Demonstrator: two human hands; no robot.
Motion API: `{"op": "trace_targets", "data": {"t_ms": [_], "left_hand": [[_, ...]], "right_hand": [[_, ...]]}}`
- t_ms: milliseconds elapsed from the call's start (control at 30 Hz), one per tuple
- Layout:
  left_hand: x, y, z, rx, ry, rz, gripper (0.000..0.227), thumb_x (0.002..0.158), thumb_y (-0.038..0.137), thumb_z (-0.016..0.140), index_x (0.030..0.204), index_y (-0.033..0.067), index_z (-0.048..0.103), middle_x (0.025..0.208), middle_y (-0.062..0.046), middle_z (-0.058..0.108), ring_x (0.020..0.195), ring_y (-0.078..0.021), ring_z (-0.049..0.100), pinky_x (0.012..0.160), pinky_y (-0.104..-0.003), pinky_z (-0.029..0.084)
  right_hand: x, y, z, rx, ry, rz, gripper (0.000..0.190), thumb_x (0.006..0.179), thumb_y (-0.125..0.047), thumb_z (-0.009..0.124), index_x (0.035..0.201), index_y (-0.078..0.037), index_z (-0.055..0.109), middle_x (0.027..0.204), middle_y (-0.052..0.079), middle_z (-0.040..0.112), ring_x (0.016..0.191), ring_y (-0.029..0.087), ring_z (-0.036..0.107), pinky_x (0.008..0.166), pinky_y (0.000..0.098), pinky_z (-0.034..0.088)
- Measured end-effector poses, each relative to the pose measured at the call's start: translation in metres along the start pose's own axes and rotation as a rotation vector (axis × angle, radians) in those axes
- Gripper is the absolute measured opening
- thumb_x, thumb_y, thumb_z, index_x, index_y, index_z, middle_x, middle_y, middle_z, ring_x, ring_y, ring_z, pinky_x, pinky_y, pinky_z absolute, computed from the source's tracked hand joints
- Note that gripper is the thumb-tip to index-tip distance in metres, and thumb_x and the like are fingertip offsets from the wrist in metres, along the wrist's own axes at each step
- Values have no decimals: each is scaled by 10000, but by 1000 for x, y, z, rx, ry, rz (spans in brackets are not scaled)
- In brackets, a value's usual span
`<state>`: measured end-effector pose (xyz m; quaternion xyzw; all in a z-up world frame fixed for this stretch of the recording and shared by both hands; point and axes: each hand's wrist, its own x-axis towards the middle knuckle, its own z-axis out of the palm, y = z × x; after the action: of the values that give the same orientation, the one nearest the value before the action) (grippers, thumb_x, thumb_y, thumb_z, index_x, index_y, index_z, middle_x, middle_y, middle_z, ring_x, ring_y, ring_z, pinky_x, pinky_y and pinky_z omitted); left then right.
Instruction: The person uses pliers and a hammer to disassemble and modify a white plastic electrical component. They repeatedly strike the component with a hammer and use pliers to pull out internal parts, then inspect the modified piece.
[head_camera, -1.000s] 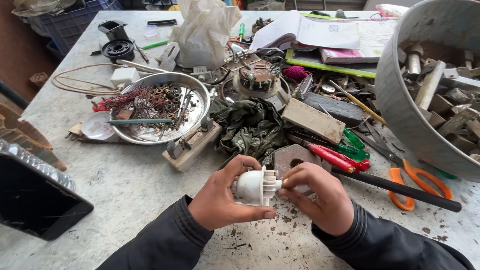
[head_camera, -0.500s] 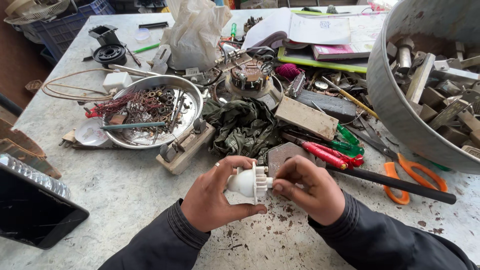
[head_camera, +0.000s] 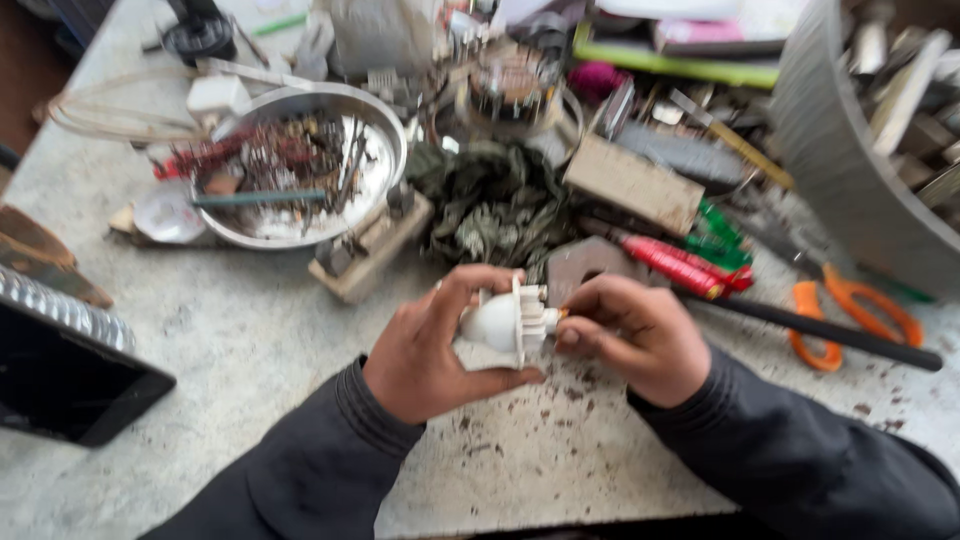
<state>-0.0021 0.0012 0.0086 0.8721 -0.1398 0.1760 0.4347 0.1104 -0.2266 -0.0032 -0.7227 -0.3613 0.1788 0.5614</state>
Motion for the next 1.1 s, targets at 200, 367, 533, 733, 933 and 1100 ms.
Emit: {"op": "trace_targets", "data": {"t_ms": [200, 367, 533, 733, 933, 1100], "left_hand": [[-4, -3, 0, -42, 7, 48, 753, 809, 389, 916, 1320, 81, 456, 1275, -114, 704, 1085, -231, 786, 894, -325, 654], [-1, -2, -2, 52, 20, 101, 760, 801, 397, 917, 1311, 87, 447, 1315, -131, 678, 1044, -243, 771, 850, -334, 648], [-4, -9, 1, 48, 10, 89, 738, 829, 401, 915, 1303, 101, 436, 1337, -135, 671, 1076, -248, 773, 895, -341, 642], [-1, -7, -3, -32, 16, 68, 727, 842, 370, 908, 1295, 94, 411, 1353, -158, 665, 1149, -258, 763, 947, -354, 609], [-3, -5, 1, -128, -67, 45, 744, 832, 340, 914, 1325, 87, 418, 1357, -157, 673, 1191, -256, 756, 1027, -367, 635], [-4, -7, 1, -239, -109, -65, 778, 798, 335, 923, 1342, 80, 429, 1265, -122, 674, 1170, -219, 739, 1008, -360, 624]], "right_hand": [[-8, 3, -5, -315, 33, -445, 268, 879, -52, 763, 1111, 12, 644, 1065, 91, 722, 995, 141, 731, 852, 283, 599], [-5, 8, -6, 143, -63, -47, 343, 881, 5, 738, 1188, 40, 589, 1005, 115, 730, 939, 164, 717, 831, 312, 600], [-14, 14, -3, 177, 13, -29, 183, 948, 59, 650, 1114, 27, 579, 1048, 114, 738, 1011, 167, 752, 895, 326, 631], [-8, 4, 1, 219, -48, -215, 445, 881, 38, 733, 1248, 11, 482, 1147, 70, 623, 1071, 131, 665, 964, 295, 571], [-14, 10, -1, 25, -45, -224, 288, 915, 72, 723, 1175, 43, 605, 1136, 112, 704, 1086, 136, 677, 955, 293, 573], [-14, 13, -1, 52, -40, -243, 277, 914, 64, 722, 1161, 47, 600, 1146, 119, 705, 1107, 134, 681, 973, 294, 580]]}}
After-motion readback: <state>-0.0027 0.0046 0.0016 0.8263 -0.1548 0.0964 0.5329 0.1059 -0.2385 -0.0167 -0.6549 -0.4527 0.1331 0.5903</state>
